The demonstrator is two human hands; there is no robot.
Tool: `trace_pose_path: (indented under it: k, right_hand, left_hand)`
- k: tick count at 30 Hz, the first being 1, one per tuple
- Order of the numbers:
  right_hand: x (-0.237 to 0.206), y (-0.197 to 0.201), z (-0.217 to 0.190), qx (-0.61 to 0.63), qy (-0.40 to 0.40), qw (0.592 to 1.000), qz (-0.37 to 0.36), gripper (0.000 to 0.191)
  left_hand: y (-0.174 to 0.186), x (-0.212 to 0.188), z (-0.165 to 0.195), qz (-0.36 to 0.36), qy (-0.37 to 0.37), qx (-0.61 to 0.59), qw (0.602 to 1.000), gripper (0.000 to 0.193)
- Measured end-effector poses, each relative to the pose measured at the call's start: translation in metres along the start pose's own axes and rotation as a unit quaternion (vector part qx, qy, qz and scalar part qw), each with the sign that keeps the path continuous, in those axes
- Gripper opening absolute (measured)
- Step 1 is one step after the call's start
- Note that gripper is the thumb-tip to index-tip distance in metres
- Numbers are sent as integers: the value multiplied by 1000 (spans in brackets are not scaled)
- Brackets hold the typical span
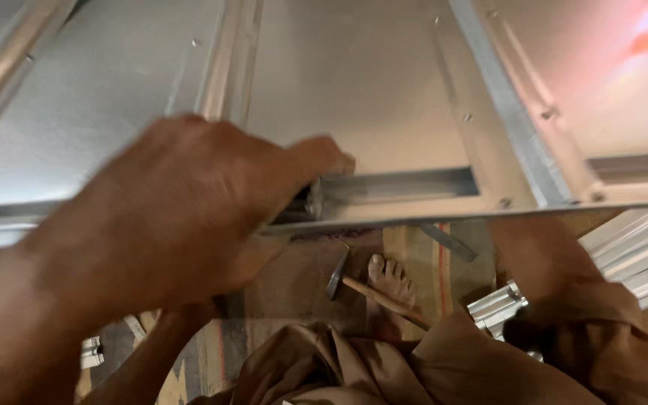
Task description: The person kneels on the workshop floor and fastens aluminum strips onto large metal panels. They hold a punch against rivets along the strip and strike it with a hammer, working along the panel edges and repositioning the panel between fastening runs.
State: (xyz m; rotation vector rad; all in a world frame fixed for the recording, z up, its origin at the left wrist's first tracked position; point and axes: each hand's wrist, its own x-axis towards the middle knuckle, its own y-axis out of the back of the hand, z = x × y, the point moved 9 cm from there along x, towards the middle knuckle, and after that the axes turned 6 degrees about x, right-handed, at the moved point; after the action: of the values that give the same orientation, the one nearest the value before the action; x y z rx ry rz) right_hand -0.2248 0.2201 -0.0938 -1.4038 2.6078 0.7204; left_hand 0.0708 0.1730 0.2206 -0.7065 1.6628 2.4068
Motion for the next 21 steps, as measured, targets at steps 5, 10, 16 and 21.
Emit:
trace_pose_path:
  k: [5,10,16,21]
  right_hand:
    - [48,-31,-61,-83,8,997,-4,42]
    - [49,-37,-71,-118,10,993,-15,47]
    - [-36,13,-17,-111,50,992,-16,53]
    - [-211,-45,74,-298,-91,885,-345,59]
  left_hand:
    - [93,0,8,139,-49,6,989,59]
    - [89,-3,-14,115,29,-47,992,55]
    - [-18,-9,22,95,-54,40,993,35]
    - [-197,23,33,150,-87,120,977,46]
